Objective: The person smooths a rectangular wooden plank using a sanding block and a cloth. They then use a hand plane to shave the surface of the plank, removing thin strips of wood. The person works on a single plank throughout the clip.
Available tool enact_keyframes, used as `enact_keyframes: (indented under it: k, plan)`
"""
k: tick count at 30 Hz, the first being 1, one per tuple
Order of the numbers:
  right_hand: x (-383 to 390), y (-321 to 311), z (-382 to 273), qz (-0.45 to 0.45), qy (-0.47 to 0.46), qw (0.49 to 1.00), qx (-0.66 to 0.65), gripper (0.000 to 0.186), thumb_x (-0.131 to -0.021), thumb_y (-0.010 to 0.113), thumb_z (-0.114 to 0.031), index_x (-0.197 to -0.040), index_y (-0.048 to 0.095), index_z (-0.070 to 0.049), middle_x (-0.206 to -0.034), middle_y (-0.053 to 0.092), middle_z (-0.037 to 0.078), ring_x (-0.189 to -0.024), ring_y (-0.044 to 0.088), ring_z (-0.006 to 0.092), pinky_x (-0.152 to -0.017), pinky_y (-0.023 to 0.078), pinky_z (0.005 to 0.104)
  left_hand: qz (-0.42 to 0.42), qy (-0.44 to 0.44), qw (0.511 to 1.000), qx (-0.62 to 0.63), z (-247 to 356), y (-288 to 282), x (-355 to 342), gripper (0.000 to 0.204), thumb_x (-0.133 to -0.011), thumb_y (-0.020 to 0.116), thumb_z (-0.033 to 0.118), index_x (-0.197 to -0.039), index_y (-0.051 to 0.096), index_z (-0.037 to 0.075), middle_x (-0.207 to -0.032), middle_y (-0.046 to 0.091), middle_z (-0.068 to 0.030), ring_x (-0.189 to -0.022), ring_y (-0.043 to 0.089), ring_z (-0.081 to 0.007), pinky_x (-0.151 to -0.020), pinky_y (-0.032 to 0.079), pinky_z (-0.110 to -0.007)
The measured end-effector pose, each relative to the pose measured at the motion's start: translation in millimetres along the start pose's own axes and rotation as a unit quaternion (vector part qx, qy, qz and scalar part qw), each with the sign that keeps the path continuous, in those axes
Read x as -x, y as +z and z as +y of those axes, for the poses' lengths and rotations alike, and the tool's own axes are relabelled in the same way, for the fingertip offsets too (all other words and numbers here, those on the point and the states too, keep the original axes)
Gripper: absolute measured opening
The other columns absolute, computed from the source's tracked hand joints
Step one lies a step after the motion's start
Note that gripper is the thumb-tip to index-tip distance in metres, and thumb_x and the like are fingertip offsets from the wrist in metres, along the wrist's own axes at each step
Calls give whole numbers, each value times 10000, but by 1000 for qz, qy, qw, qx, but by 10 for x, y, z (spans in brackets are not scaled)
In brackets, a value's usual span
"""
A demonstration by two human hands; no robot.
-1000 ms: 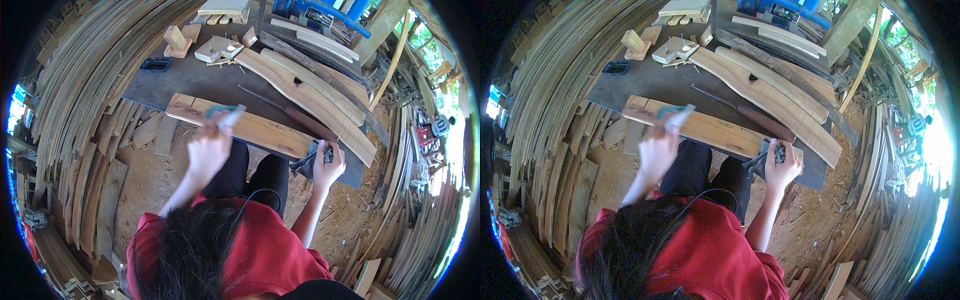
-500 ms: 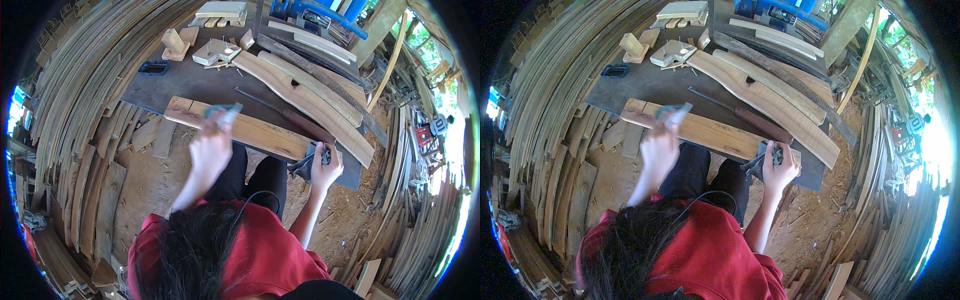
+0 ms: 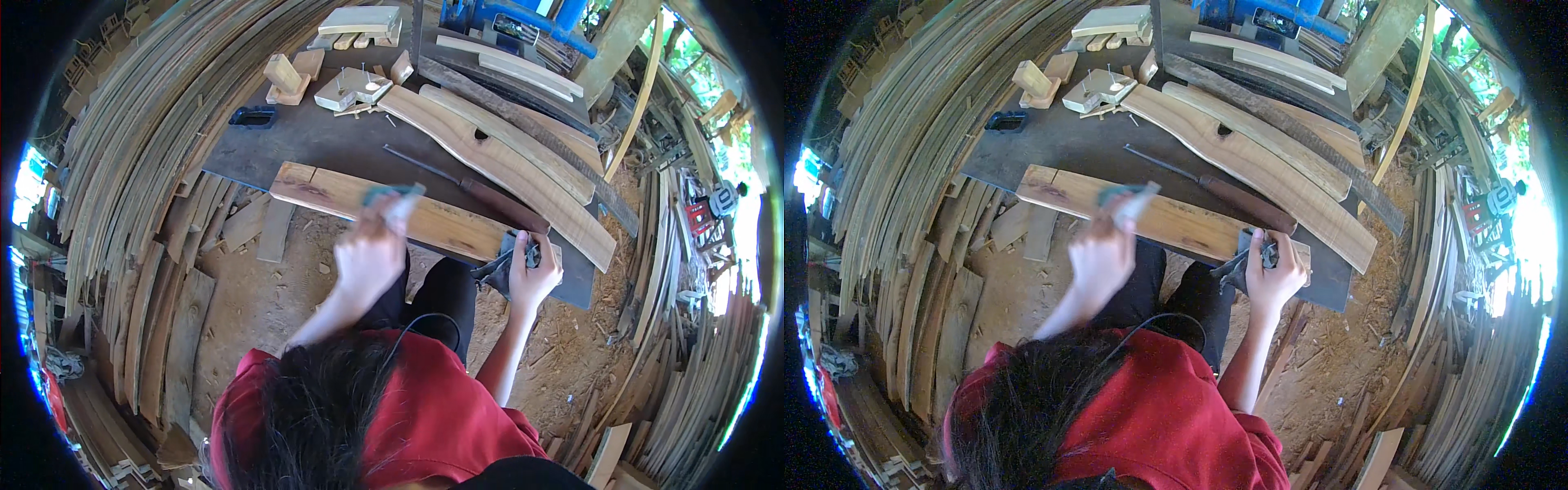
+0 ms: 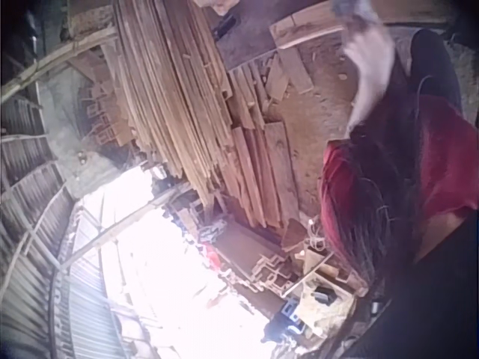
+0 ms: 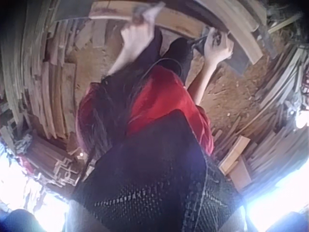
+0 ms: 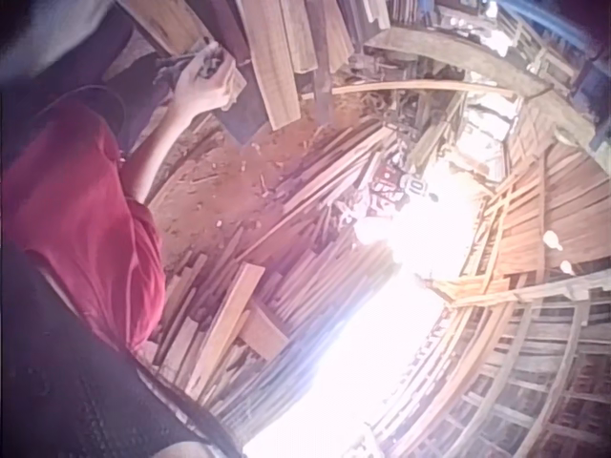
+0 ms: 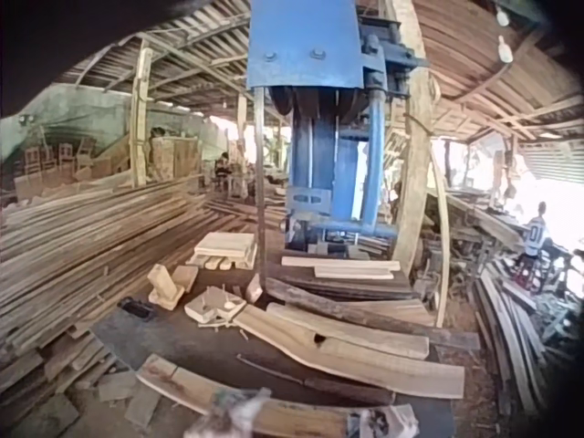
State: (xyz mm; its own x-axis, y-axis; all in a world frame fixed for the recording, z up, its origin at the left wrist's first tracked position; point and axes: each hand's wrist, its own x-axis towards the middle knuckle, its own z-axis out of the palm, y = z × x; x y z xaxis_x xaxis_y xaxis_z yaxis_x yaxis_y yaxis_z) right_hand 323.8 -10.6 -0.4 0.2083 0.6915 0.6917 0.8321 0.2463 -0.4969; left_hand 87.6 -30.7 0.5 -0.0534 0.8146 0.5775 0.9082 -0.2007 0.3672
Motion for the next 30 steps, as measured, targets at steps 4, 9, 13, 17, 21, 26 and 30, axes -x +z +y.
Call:
enact_keyframes:
  k: [4,9,13,17,21,26,30]
  plan:
    - [-3,-21,-13,6,5,1000,-5,184,-817,675,-225,-794,644,-45,-699,645,119,-610,633,267,-572,466,334,68,-179,968,-165,-994,-182,-267,330,-954,395,222,-1016,621,-10,-994,663,-168,-583,657,-326,-468,541,-434]
    - [-7,16,-76,0,34,999,-16,191,-823,676,-227,-816,662,-36,-713,646,156,-646,629,309,-608,473,369,27,-125,970,-208,-601,-130,-288,306,-937,421,219,-996,624,-3,-972,659,-163,-694,667,-299,-512,550,-401]
    - [-13,7,-30,21,0,1000,19,196,-818,671,-242,-775,633,-55,-694,642,118,-591,628,293,-538,465,344,63,87,994,5,39,208,-25,293,-929,441,189,-1029,643,2,-1073,655,-140,-799,680,-286,-645,565,-385]
    - [-18,-22,-47,-6,31,999,6,195,-824,671,-233,-805,656,-40,-724,649,133,-675,627,300,-633,466,358,30,124,992,24,-301,97,0,287,-911,457,184,-960,675,5,-980,684,-123,-757,687,-253,-639,566,-339]
    - [-2,-1,-45,-5,24,1000,-3,178,-823,667,-225,-812,657,-48,-726,653,124,-665,629,298,-618,467,355,58,-7,989,-136,-1296,-146,-104,397,-970,343,234,-880,638,-15,-755,652,-165,-539,645,-299,-451,529,-385]
    - [-3,13,-41,16,11,1000,-5,212,-810,677,-248,-747,623,-53,-686,634,110,-602,621,303,-550,460,357,112,-54,977,-174,-1086,-102,-181,402,-963,342,227,-900,657,-15,-819,669,-177,-554,642,-296,-463,520,-374]
    - [-17,10,-47,24,0,1000,-6,208,-809,677,-244,-740,621,-56,-680,632,110,-586,616,298,-541,459,348,96,97,991,-4,-316,260,-54,308,-919,425,174,-949,668,-14,-936,689,-119,-775,685,-264,-595,558,-342]
